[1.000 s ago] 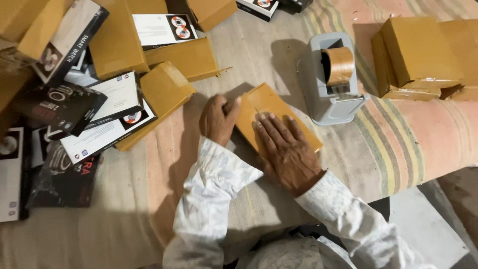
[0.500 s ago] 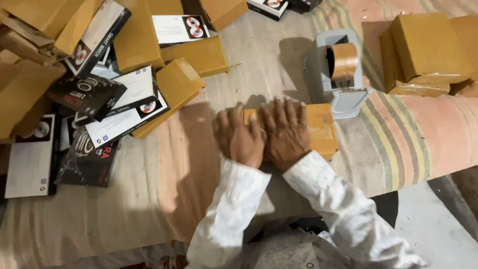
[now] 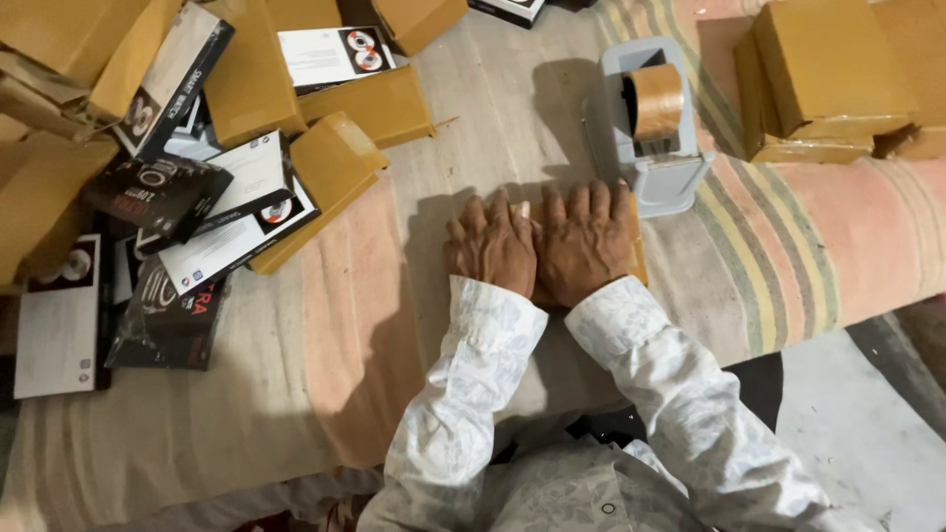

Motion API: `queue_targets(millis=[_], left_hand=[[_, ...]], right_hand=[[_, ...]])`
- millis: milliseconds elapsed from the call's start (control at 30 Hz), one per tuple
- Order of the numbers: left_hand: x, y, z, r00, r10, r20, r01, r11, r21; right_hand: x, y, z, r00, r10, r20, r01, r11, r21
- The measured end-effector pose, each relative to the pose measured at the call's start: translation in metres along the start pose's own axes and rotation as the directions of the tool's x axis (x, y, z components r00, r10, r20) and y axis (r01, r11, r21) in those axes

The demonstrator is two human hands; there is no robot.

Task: The person places small black product boxes into open brown cardboard boxes, closes the flaps, and seals them with packing tape using a tape dispenser. The person repeats this process for several units, stacking the sealed boxes on the table.

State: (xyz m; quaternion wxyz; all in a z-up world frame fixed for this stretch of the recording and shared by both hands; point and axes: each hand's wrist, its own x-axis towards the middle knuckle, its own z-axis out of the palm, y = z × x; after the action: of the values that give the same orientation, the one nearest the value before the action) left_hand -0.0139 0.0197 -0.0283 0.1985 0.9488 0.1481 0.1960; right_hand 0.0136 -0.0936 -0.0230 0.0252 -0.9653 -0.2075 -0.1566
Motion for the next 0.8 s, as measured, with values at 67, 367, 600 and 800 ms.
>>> queue_targets(millis=[67,367,600,800], left_hand=[[-0.003,-0.001,0.002,0.998,0.013,-0.053,-0.013,1.0,-0.002],[0.008,-0.041,-0.005,0.994,-0.109,-0.015,0.109,0.993,0.047],[0.007,-0.024,0.004,0.999,-0.027,0.03,0.025,0.998,0.049],[0.002,0.001,-0.012,0.989,-0.025,0.148,0.017,0.998,0.054]], right_hand=[[0.003,-0.003,-0.002,1.0,0.008,0.027,-0.009,1.0,0.017],[0.024,-0.047,0.013,0.989,-0.14,0.052,0.13,0.977,0.171],[0.015,-0.012,-0.002,0.993,-0.113,-0.038,0.117,0.987,0.112],[-0.005,0.014,-0.013,0.978,-0.017,-0.208,0.042,0.992,0.118]])
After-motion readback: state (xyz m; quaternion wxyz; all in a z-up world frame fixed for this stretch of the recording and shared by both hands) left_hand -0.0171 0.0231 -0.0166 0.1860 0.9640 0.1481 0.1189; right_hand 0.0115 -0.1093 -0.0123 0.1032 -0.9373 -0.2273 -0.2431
